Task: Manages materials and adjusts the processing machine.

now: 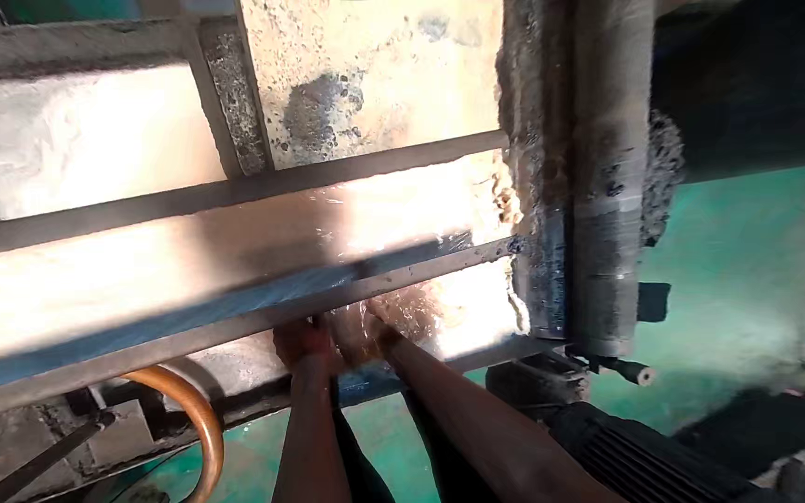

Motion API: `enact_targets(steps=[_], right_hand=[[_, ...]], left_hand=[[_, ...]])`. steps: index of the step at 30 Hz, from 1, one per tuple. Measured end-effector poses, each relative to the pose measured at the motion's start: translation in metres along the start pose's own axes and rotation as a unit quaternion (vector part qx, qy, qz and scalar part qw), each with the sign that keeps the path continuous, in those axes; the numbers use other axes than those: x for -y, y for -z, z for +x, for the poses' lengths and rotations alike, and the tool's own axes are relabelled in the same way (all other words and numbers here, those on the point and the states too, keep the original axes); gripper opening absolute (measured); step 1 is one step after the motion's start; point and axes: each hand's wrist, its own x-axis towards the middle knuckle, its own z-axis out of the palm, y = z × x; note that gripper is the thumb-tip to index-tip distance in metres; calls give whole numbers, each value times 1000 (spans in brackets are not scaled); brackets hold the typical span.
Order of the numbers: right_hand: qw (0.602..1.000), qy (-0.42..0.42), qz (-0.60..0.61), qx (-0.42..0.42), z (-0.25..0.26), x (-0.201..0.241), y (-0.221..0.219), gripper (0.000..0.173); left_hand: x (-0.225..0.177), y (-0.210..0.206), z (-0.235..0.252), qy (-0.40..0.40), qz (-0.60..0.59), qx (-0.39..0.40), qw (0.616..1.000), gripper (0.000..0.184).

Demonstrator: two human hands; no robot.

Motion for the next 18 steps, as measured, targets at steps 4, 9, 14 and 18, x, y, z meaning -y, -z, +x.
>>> enact_targets(steps=[4, 9, 14, 18], right_hand=[[990, 10, -129, 63, 1, 4, 8, 37], [991, -9, -123, 55, -4, 6, 9, 35], [991, 36, -127, 37, 2, -2, 9, 31], [986, 36, -159, 45, 0, 1, 12, 33]], left_hand=[[4, -5, 3, 6, 33, 5, 999, 38], [4, -4, 3, 8, 24, 7, 1000, 39], [0, -2, 0, 3, -9, -26, 1000, 37], [6, -8, 0, -7, -14, -34, 999, 35]])
